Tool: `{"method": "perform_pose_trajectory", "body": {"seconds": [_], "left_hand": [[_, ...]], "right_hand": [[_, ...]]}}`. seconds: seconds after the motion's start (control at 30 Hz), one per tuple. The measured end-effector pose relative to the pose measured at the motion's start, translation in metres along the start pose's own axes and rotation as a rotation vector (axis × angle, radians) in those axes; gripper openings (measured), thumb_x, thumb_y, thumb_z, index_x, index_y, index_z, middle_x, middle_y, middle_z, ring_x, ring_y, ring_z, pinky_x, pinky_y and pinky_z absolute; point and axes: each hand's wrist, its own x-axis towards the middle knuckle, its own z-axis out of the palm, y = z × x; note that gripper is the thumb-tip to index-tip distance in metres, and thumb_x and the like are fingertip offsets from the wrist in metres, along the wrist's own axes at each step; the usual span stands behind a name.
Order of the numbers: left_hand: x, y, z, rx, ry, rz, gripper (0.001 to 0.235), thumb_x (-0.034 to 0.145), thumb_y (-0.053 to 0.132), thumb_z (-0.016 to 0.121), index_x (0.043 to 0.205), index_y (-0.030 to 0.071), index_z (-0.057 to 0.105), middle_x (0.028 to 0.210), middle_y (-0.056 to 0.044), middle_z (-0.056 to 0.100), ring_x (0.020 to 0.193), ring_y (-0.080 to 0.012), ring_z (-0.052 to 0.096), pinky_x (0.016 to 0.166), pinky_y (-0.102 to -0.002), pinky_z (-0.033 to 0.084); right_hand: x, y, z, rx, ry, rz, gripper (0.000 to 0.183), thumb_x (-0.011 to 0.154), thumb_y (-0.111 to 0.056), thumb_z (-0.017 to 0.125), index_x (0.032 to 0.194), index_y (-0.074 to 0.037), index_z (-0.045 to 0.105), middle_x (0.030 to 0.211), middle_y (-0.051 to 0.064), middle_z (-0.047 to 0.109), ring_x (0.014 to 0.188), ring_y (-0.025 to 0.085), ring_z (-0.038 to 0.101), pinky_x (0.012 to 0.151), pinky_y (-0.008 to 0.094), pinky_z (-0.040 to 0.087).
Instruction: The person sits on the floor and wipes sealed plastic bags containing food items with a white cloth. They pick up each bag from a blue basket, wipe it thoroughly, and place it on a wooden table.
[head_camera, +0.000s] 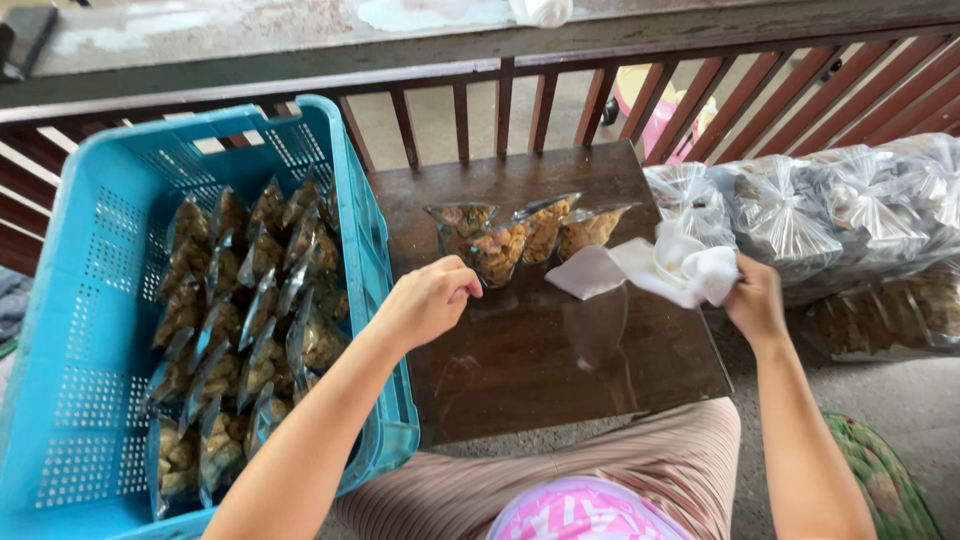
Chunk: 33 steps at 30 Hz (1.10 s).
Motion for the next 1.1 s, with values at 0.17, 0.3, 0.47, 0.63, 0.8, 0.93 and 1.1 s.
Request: {"method": "perform_pose_trajectory", "body": {"seconds": [0.17, 0.3, 0.47, 0.63, 0.8, 0.93, 1.1], "left_hand": [[-0.002, 0.002, 0.002, 0.007, -0.009, 0.014, 0.017, 0.087, 0.007, 0.057, 0.090, 0.012, 0.073, 0.098, -0.007, 0.068, 0.089, -0.0318, 0.069, 0.075, -0.044, 0.055], [0.001, 0.003, 0.000, 0.014, -0.017, 0.034, 0.016, 0.086, 0.006, 0.058, 0.090, 0.011, 0.073, 0.099, -0.007, 0.068, 0.088, -0.0317, 0.069, 0.075, -0.044, 0.055], [0.000, 0.002, 0.001, 0.047, -0.056, 0.028, 0.017, 0.087, 0.005, 0.058, 0.091, 0.011, 0.073, 0.100, -0.007, 0.068, 0.087, -0.0316, 0.069, 0.074, -0.044, 0.055], [0.000, 0.004, 0.000, 0.055, -0.062, 0.032, 0.019, 0.085, 0.004, 0.058, 0.091, 0.012, 0.073, 0.099, -0.007, 0.068, 0.086, -0.0317, 0.069, 0.074, -0.043, 0.055], [-0.002, 0.000, 0.005, 0.025, -0.064, 0.021, 0.018, 0.087, 0.006, 0.057, 0.090, 0.012, 0.073, 0.099, -0.006, 0.069, 0.086, -0.0316, 0.069, 0.074, -0.044, 0.055], [-0.002, -0.001, 0.003, 0.031, -0.065, 0.013, 0.020, 0.085, 0.005, 0.055, 0.089, 0.013, 0.074, 0.098, -0.007, 0.068, 0.086, -0.0330, 0.069, 0.073, -0.045, 0.054], [-0.002, -0.001, 0.002, 0.017, -0.065, 0.021, 0.020, 0.085, 0.006, 0.055, 0.090, 0.013, 0.073, 0.097, -0.008, 0.068, 0.086, -0.0335, 0.068, 0.074, -0.045, 0.055]], "right_hand": [[0.000, 0.011, -0.018, 0.345, 0.229, -0.004, 0.010, 0.104, 0.009, 0.060, 0.106, 0.006, 0.069, 0.110, 0.007, 0.069, 0.103, 0.014, 0.067, 0.090, 0.027, 0.053], [-0.005, -0.008, -0.015, 0.455, 0.430, -0.169, 0.015, 0.095, 0.011, 0.058, 0.101, 0.006, 0.070, 0.102, 0.014, 0.071, 0.092, 0.020, 0.070, 0.084, 0.030, 0.055], [0.015, -0.015, -0.013, -0.507, 0.059, -0.089, 0.019, 0.098, 0.001, 0.059, 0.110, 0.003, 0.073, 0.098, 0.015, 0.076, 0.091, 0.024, 0.071, 0.086, 0.035, 0.056], [0.031, -0.027, 0.018, -0.312, -0.366, 0.246, 0.039, 0.101, -0.030, 0.060, 0.130, -0.007, 0.069, 0.113, 0.014, 0.075, 0.107, 0.024, 0.067, 0.094, 0.038, 0.047], [0.048, -0.071, 0.071, -0.814, -0.349, 0.426, 0.082, 0.091, -0.049, 0.072, 0.161, -0.022, 0.038, 0.088, 0.018, 0.076, 0.088, 0.029, 0.075, 0.086, 0.041, 0.055], [0.071, -0.078, 0.101, -0.906, -0.508, 0.189, 0.058, 0.087, -0.024, 0.065, 0.144, -0.029, 0.060, 0.099, 0.009, 0.076, 0.095, 0.030, 0.071, 0.084, 0.042, 0.052], [0.087, -0.047, 0.101, -0.434, -0.473, 0.178, 0.061, 0.083, 0.011, 0.047, 0.131, -0.018, 0.073, 0.122, 0.005, 0.076, 0.110, 0.019, 0.070, 0.099, 0.031, 0.052]]}}
